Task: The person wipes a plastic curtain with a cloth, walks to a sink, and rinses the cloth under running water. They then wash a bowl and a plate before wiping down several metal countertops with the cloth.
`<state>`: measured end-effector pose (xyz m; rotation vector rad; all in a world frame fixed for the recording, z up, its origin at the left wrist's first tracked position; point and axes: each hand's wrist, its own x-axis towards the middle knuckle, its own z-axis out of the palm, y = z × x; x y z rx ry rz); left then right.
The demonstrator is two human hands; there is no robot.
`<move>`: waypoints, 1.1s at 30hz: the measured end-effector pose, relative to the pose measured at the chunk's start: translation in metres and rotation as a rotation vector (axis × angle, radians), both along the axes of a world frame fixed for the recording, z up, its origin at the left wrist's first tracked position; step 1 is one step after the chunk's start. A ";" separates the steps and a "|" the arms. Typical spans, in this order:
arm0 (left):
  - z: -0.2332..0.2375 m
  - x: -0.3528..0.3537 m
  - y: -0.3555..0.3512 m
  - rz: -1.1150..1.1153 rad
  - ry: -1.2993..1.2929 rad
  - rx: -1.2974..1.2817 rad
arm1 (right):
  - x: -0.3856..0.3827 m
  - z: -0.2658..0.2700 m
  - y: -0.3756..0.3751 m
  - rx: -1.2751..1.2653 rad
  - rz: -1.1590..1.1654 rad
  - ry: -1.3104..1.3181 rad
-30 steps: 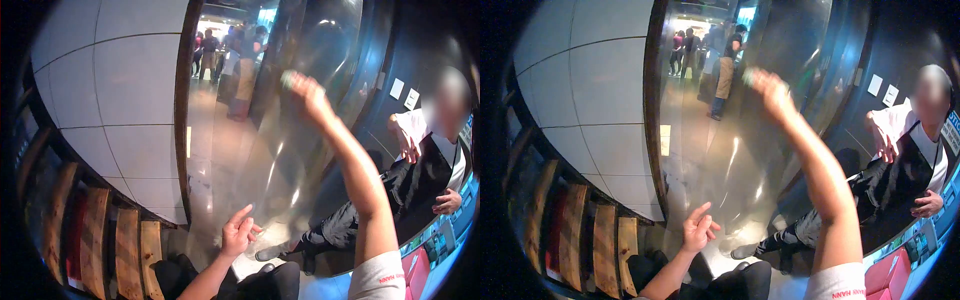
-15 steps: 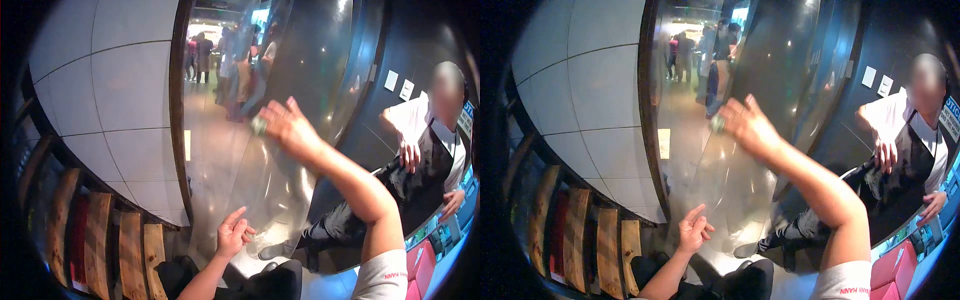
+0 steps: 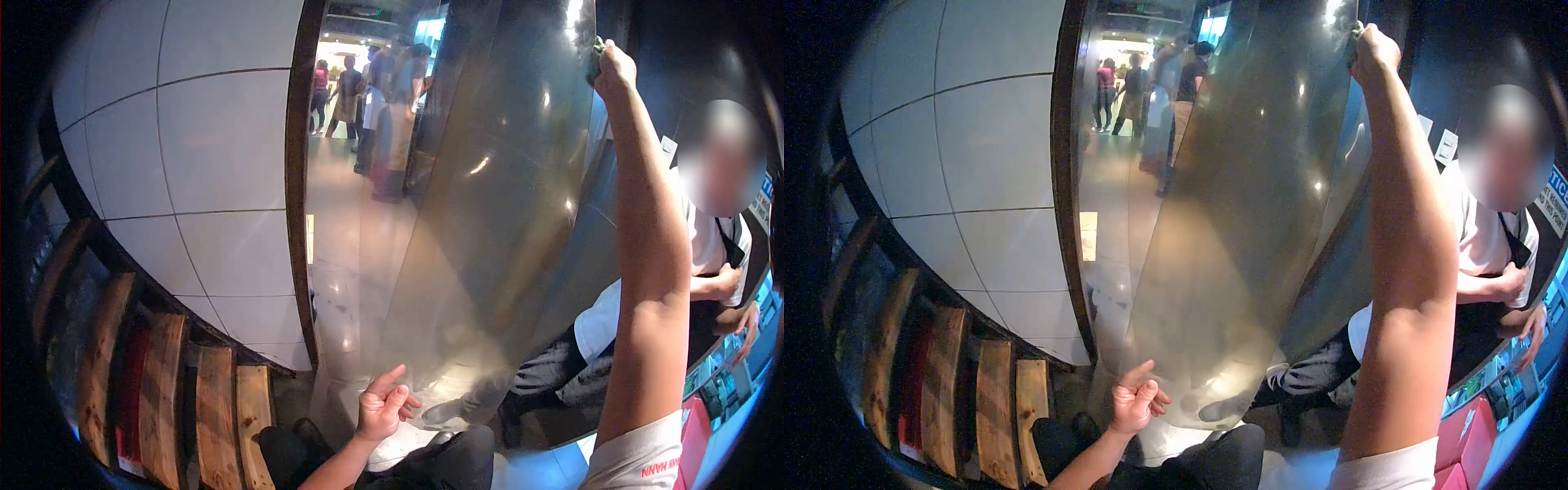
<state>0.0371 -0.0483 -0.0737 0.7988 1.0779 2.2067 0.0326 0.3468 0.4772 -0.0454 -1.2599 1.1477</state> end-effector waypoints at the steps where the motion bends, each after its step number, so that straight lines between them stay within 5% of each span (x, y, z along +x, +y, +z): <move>1: 0.001 0.001 0.002 0.008 0.010 0.005 | 0.008 -0.001 -0.011 0.072 0.122 -0.131; 6: -0.003 -0.004 0.010 0.053 0.069 -0.044 | 0.031 -0.020 -0.033 0.268 0.508 -0.354; 8: -0.006 -0.006 0.016 0.073 0.085 -0.060 | 0.028 -0.041 -0.076 0.218 0.260 -0.358; 14: -0.011 -0.002 0.037 0.114 0.068 -0.093 | 0.037 -0.123 -0.072 0.112 0.152 -0.383; 16: -0.016 -0.001 0.048 0.129 0.037 -0.090 | 0.042 -0.180 -0.059 0.129 0.234 -0.435; 20: -0.028 -0.006 0.071 0.177 -0.012 -0.079 | 0.057 -0.326 -0.106 0.128 -0.070 -0.577; 24: -0.028 -0.019 0.091 0.261 0.105 -0.130 | 0.101 -0.492 -0.145 -0.052 -0.058 -0.717; 29: -0.029 -0.038 0.114 0.114 0.159 -0.286 | 0.141 -0.579 -0.195 -0.351 0.062 -0.673; 32: -0.026 -0.043 0.125 0.004 0.221 -0.305 | 0.156 -0.670 -0.177 -0.127 -0.208 -1.349; 33: -0.018 -0.052 0.123 -0.155 0.229 -0.430 | 0.163 -0.704 -0.188 -0.224 -0.147 -1.271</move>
